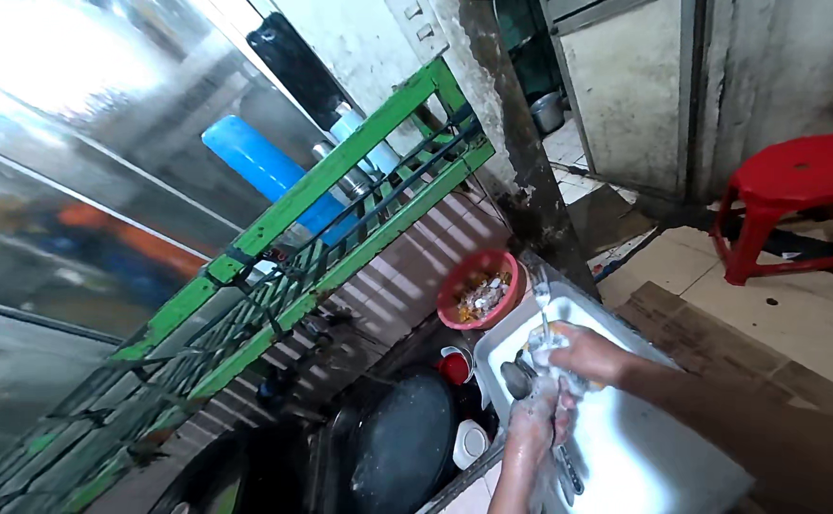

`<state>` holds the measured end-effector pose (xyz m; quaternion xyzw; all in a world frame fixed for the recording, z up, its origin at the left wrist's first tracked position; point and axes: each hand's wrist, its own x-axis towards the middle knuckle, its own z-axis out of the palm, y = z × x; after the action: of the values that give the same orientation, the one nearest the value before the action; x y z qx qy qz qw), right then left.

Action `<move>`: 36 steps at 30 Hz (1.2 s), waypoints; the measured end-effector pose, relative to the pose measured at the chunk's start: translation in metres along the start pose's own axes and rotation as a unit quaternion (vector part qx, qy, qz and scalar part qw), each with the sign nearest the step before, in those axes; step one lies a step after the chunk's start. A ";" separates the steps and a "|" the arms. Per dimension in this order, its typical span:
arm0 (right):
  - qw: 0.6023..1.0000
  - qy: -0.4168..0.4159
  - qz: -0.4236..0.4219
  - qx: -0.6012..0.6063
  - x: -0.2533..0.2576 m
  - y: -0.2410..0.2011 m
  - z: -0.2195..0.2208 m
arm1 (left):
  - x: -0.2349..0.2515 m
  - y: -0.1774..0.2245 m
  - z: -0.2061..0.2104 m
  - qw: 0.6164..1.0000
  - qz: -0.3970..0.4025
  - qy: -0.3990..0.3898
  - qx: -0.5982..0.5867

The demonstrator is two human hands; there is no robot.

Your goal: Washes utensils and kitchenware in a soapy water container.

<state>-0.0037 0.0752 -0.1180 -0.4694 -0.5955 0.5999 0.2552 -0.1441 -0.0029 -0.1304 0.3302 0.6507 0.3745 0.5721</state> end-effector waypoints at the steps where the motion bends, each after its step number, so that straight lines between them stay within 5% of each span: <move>1: 1.000 -0.001 -0.004 -0.018 0.003 0.002 -0.008 | 0.001 -0.002 -0.005 1.000 0.015 0.008 0.020; 3: 0.995 -0.016 0.013 -0.100 0.011 0.006 -0.026 | 0.002 -0.006 -0.016 0.998 0.058 0.039 0.008; 6: 0.960 -0.145 0.060 -0.233 0.009 0.007 -0.024 | 0.003 -0.009 -0.020 0.990 0.117 -0.001 -0.077; 9: 0.919 -0.272 0.046 -0.281 0.004 0.016 0.004 | -0.002 -0.001 -0.009 0.990 0.093 -0.050 -0.099; 13: 0.882 -0.331 0.087 -0.325 -0.015 0.013 0.005 | 0.010 0.009 -0.015 0.978 0.072 -0.004 -0.194; 16: 0.923 -0.261 0.093 -0.267 -0.014 0.012 -0.016 | 0.022 0.009 -0.028 0.982 0.089 0.047 -0.159; 19: 0.992 -0.108 0.050 -0.050 -0.022 -0.005 -0.027 | 0.023 0.019 -0.012 0.979 0.051 0.148 0.128; 22: 0.987 -0.044 -0.012 0.156 -0.036 -0.023 -0.012 | 0.019 0.013 0.011 0.938 0.108 0.152 0.293; 26: 0.978 0.066 -0.017 0.197 -0.033 -0.012 0.007 | 0.015 0.013 0.016 0.885 0.138 0.122 0.428; 28: 0.963 0.124 -0.030 0.237 -0.018 0.008 0.001 | 0.015 0.019 0.016 0.893 0.147 0.092 0.415; 31: 0.954 0.157 -0.001 0.257 -0.007 0.020 -0.012 | 0.016 0.013 0.017 0.978 0.088 0.024 0.188; 33: 0.976 0.105 0.020 0.192 -0.009 0.022 -0.016 | 0.014 0.012 0.016 0.998 0.021 -0.027 0.047; 36: 0.998 0.025 0.042 0.046 -0.013 0.013 -0.018 | 0.006 0.008 0.014 0.995 0.047 -0.006 0.088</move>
<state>0.0207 0.0709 -0.1240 -0.4968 -0.5405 0.6246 0.2662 -0.1307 0.0079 -0.1269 0.4121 0.6614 0.3399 0.5265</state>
